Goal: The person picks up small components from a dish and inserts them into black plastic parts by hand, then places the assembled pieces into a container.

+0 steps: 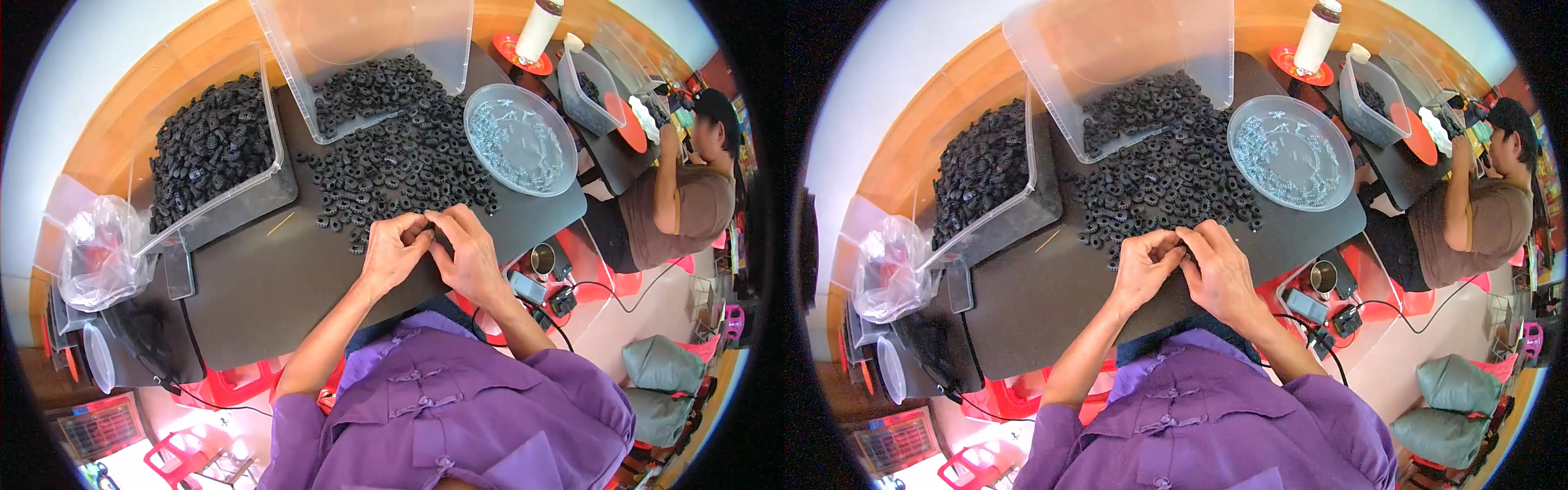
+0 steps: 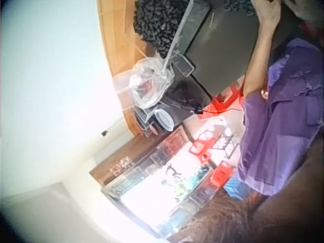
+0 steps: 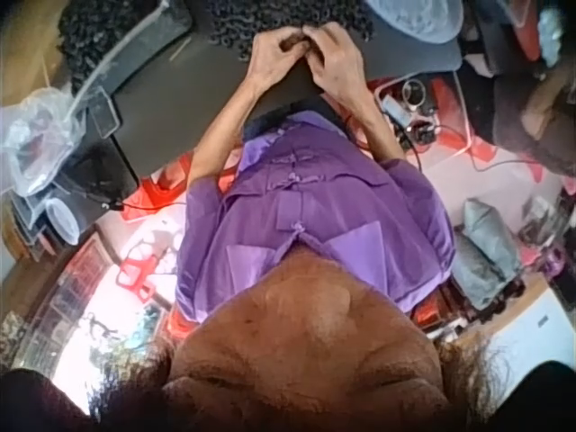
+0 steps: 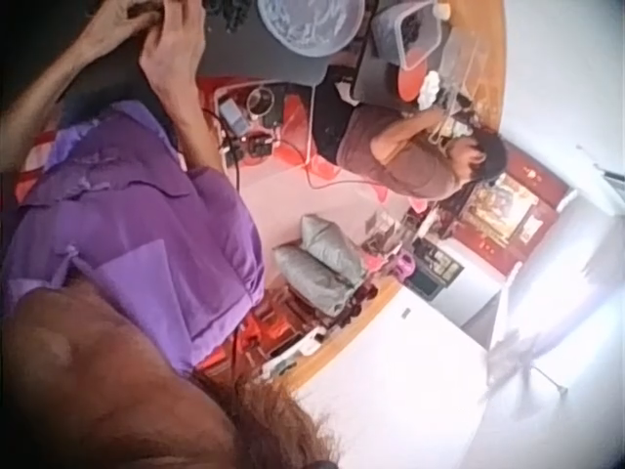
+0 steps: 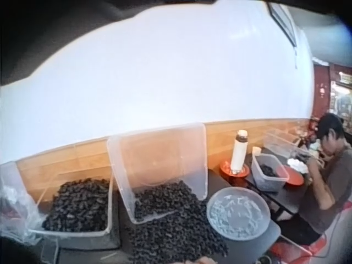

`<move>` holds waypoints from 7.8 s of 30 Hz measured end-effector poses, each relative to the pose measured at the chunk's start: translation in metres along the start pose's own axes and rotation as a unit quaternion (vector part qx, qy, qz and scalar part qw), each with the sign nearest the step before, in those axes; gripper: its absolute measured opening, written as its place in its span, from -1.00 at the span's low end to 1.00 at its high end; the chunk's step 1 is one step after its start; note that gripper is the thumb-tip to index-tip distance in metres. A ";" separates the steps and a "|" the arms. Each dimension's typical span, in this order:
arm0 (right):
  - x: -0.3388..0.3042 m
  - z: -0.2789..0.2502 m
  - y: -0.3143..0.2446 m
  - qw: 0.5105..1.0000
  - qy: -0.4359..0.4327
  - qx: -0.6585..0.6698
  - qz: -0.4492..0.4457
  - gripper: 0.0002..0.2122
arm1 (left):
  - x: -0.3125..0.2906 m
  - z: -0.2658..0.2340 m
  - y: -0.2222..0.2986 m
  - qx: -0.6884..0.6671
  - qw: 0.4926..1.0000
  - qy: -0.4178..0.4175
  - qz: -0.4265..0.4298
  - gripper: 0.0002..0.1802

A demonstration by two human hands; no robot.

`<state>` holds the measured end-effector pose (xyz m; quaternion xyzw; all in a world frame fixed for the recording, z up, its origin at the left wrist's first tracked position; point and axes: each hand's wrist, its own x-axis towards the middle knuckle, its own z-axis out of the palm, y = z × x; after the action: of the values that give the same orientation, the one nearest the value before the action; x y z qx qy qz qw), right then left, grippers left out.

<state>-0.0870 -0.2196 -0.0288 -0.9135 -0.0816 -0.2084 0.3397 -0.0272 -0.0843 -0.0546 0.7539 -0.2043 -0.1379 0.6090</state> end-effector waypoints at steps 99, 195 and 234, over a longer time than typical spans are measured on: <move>-0.007 -0.017 0.030 0.988 0.082 0.064 0.110 -0.86 | 0.018 0.032 -0.008 -0.187 0.981 -0.037 0.030 -0.77; -0.007 -0.021 0.074 0.987 0.120 -0.027 0.099 -0.94 | 0.027 -0.037 0.017 -0.197 0.972 0.126 0.024 -0.84; 0.048 -0.001 0.029 0.890 -0.100 0.405 0.182 -0.86 | 0.010 -0.032 -0.021 -0.237 0.971 0.019 0.010 -0.83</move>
<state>-0.0363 -0.2419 -0.0240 -0.7112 -0.0246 0.0012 0.7026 -0.0010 -0.0574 -0.0677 0.5888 -0.1617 -0.1619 0.7752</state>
